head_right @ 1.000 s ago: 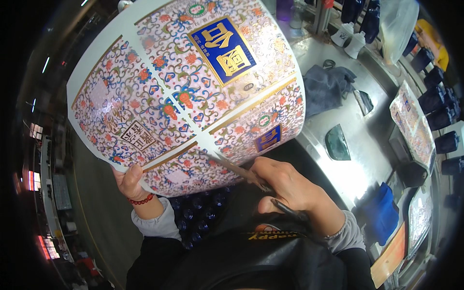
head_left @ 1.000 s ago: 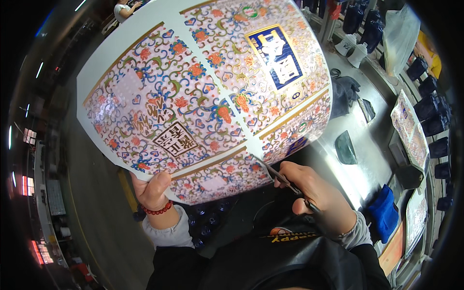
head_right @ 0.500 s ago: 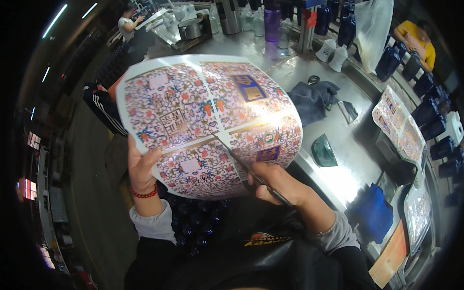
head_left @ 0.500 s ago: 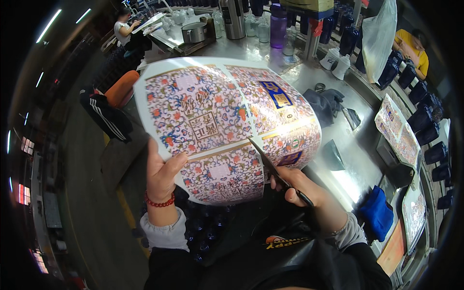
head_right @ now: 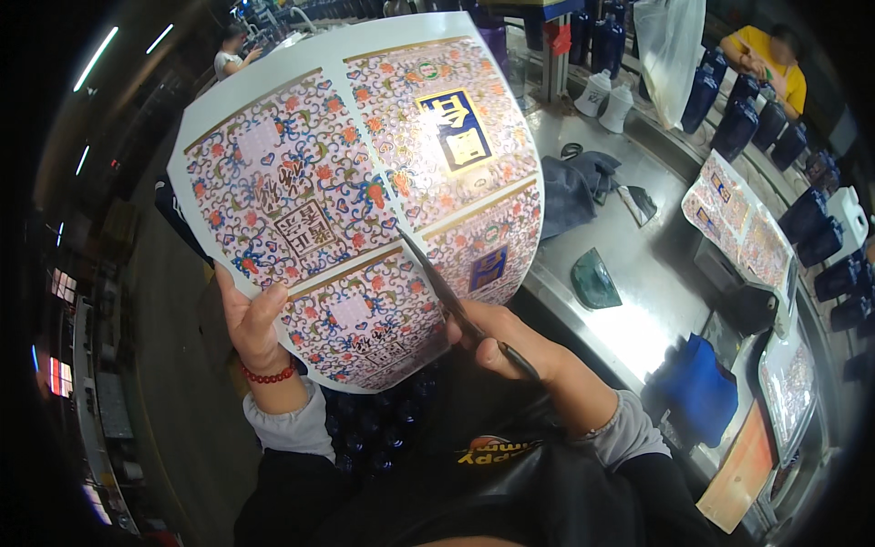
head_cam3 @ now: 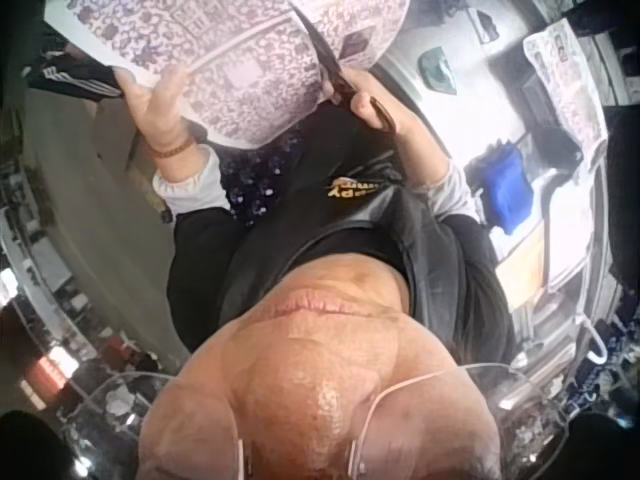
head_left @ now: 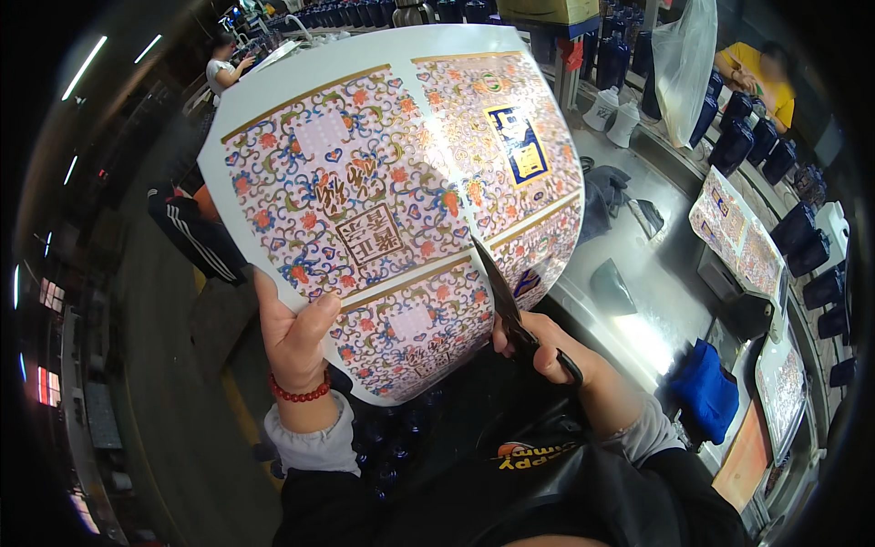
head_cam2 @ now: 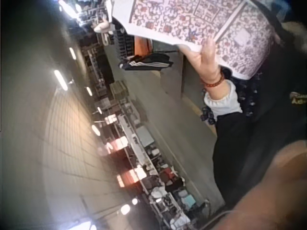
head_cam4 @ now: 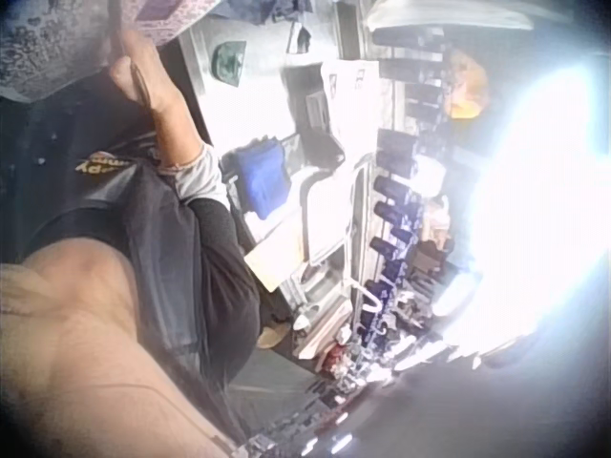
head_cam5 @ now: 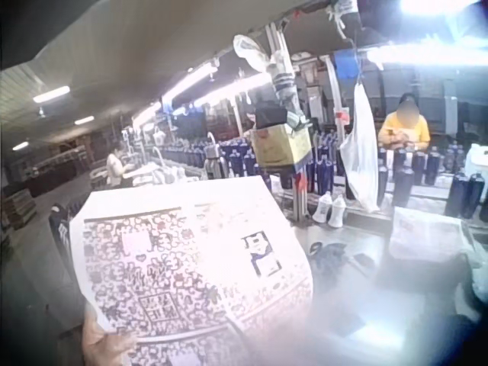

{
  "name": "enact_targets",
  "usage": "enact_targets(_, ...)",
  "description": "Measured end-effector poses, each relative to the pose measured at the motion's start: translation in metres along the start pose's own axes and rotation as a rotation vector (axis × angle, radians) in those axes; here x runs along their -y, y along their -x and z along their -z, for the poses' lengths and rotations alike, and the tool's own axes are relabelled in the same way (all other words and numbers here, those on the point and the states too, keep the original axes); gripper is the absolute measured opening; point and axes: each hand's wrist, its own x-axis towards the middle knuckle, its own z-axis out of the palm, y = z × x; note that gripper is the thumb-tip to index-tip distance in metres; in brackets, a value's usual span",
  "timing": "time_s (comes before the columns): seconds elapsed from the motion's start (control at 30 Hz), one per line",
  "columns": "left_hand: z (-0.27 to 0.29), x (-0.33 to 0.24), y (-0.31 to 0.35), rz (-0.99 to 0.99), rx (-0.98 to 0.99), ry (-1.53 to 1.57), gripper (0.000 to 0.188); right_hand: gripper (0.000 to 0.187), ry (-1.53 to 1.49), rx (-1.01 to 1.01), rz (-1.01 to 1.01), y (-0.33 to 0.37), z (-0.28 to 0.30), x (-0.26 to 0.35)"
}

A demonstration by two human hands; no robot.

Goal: The person smooths a decorative label on a blue cylindrical container using a green sponge, then cuts a sheet of patterned labels with scissors and applies another label to a second container. The person handles the containers and label sheets on a stainless steel workbench.

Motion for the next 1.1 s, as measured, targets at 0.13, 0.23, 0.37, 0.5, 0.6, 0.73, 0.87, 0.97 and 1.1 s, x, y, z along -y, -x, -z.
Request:
enact_targets(0.13,-0.011,-0.013,-0.006,0.086,-0.047,0.049,0.08,0.085,0.166,0.023,0.029,0.006,0.019,0.014)
enact_targets(0.23,-0.017,-0.024,-0.005,-0.01,-0.038,-0.025,0.079,0.083,0.223,0.06,-0.022,0.007,0.023,0.017)
enact_targets(0.37,-0.014,-0.039,-0.01,-0.26,0.111,-0.271,0.079,0.087,0.145,0.059,-0.018,0.004,0.012,0.004)
enact_targets(0.5,-0.014,-0.063,-0.018,-0.522,0.242,-0.422,0.082,0.086,0.126,0.011,0.118,-0.002,0.008,-0.004)
enact_targets(0.6,-0.025,-0.068,-0.021,-0.424,0.078,-0.189,0.084,0.089,0.112,0.008,0.184,-0.004,0.009,0.001)
enact_targets(0.73,-0.04,-0.053,-0.021,-0.313,-0.023,0.01,0.085,0.095,0.077,0.0,0.244,-0.002,0.004,0.016)
enact_targets(0.87,-0.041,-0.04,-0.014,-0.192,-0.098,0.104,0.086,0.102,0.069,-0.042,0.246,0.002,-0.003,0.026)
enact_targets(0.97,-0.037,-0.03,-0.008,-0.187,-0.09,0.084,0.078,0.104,-0.027,-0.047,0.134,0.006,-0.004,0.028)
enact_targets(1.1,-0.03,-0.007,-0.001,-0.161,-0.111,0.052,0.076,0.105,-0.073,-0.076,0.053,0.007,-0.002,0.022)
